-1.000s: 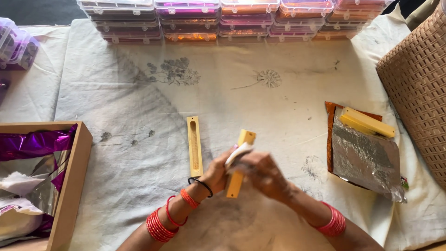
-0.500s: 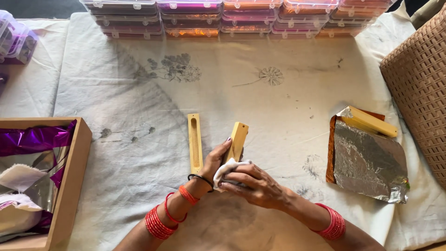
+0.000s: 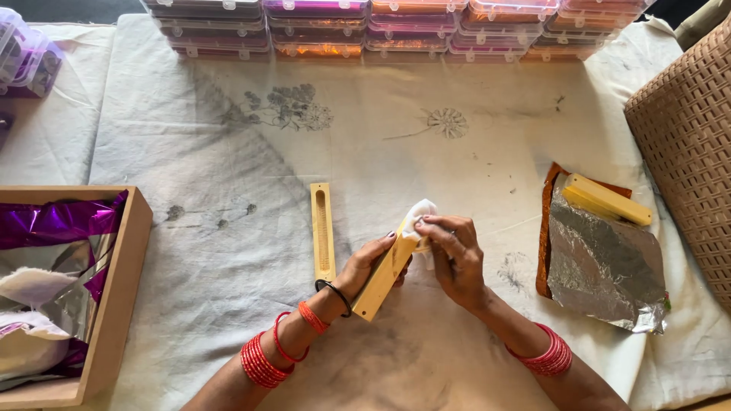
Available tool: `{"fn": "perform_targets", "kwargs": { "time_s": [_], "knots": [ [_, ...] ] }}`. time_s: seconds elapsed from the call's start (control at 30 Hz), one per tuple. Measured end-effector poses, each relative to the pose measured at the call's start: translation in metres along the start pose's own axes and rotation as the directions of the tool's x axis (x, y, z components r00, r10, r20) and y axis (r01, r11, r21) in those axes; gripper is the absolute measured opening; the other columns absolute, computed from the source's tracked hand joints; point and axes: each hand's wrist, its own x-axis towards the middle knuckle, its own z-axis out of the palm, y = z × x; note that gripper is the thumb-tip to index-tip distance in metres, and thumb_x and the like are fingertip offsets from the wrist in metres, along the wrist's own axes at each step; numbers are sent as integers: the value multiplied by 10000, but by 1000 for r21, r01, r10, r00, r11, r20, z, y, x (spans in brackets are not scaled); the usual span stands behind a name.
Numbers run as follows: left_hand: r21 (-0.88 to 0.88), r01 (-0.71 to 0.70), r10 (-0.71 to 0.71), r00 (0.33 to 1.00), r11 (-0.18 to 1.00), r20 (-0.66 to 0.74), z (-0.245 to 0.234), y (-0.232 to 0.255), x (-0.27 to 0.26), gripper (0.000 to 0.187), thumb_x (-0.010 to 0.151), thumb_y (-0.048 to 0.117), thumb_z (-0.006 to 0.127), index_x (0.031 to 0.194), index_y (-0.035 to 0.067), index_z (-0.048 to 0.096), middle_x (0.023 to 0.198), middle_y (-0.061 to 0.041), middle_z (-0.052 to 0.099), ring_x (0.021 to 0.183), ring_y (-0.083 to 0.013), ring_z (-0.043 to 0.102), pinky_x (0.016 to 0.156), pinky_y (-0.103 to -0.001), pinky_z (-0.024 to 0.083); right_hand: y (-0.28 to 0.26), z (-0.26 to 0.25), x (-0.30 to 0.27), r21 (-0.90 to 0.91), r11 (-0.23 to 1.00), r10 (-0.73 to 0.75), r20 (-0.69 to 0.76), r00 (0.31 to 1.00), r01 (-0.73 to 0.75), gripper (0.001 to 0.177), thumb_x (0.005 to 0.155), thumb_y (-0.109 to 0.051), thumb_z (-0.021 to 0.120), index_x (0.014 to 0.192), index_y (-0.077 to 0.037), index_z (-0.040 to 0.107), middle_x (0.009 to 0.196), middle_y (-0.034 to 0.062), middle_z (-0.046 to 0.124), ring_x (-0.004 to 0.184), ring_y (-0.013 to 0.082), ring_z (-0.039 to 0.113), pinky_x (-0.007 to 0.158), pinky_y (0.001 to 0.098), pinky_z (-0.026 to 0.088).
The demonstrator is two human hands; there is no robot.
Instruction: The person wipes a wood block with a cloth, places it on foil, and wraps the block in the foil and adhesive film.
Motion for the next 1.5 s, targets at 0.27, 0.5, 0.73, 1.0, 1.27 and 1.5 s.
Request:
{"fn": "perform_targets", "kwargs": {
  "time_s": [0.27, 0.5, 0.73, 1.0, 1.27, 1.5],
  "knots": [
    [-33, -66, 63, 995, 997, -75, 14, 17, -4, 483, 1038, 472, 439, 1269, 85, 611, 975, -69, 675, 804, -144, 653, 681, -302, 558, 2, 16, -21, 19, 968, -249, 217, 944, 252, 350, 911, -68, 730, 1257, -93, 683, 1262, 99, 642, 1137, 251, 576, 992, 407, 540],
    [73, -131, 138, 985, 989, -100, -8, -5, 4, 540, 1101, 462, 432, 1306, 3, 629, 1061, -83, 660, 892, -136, 658, 738, -273, 572, -16, 7, -9, -24, 948, -305, 229, 924, 318, 298, 918, -87, 747, 1211, -113, 702, 1209, 57, 632, 1061, 222, 591, 890, 391, 568],
    [272, -89, 98, 995, 958, -19, -2, -8, 0, 546, 1073, 535, 438, 1116, 26, 630, 872, -74, 631, 720, -156, 638, 627, -297, 560, 11, 15, -28, 68, 994, 85, 82, 993, -91, 289, 960, 33, 683, 1229, -73, 690, 1168, 117, 602, 905, 133, 664, 658, 270, 593],
    [171, -171, 194, 972, 970, -133, -17, -1, 8, 561, 1047, 534, 431, 1068, 7, 624, 778, -132, 662, 589, -185, 634, 506, -309, 533, -18, 33, -49, -101, 896, -401, 236, 885, 432, 382, 1034, 6, 599, 1402, -94, 594, 1237, 86, 577, 972, 190, 662, 878, 312, 655],
    [254, -22, 29, 999, 967, -25, 12, -1, -7, 528, 1062, 518, 451, 1090, 14, 606, 819, -81, 636, 657, -152, 633, 580, -290, 530, -5, -3, 4, -149, 987, -55, 18, 998, 57, 328, 1028, 1, 582, 1346, -62, 639, 1237, 129, 621, 1093, 231, 636, 868, 337, 591],
    [-92, 24, -24, 1000, 995, -1, 44, 33, -21, 559, 1007, 524, 408, 1272, 90, 640, 789, -37, 641, 644, -100, 553, 571, -248, 458, 27, 17, -27, 215, 892, 399, 42, 916, -398, 257, 1056, -32, 498, 1268, -47, 643, 1251, 109, 674, 964, 187, 713, 797, 272, 652]
  ]
}}
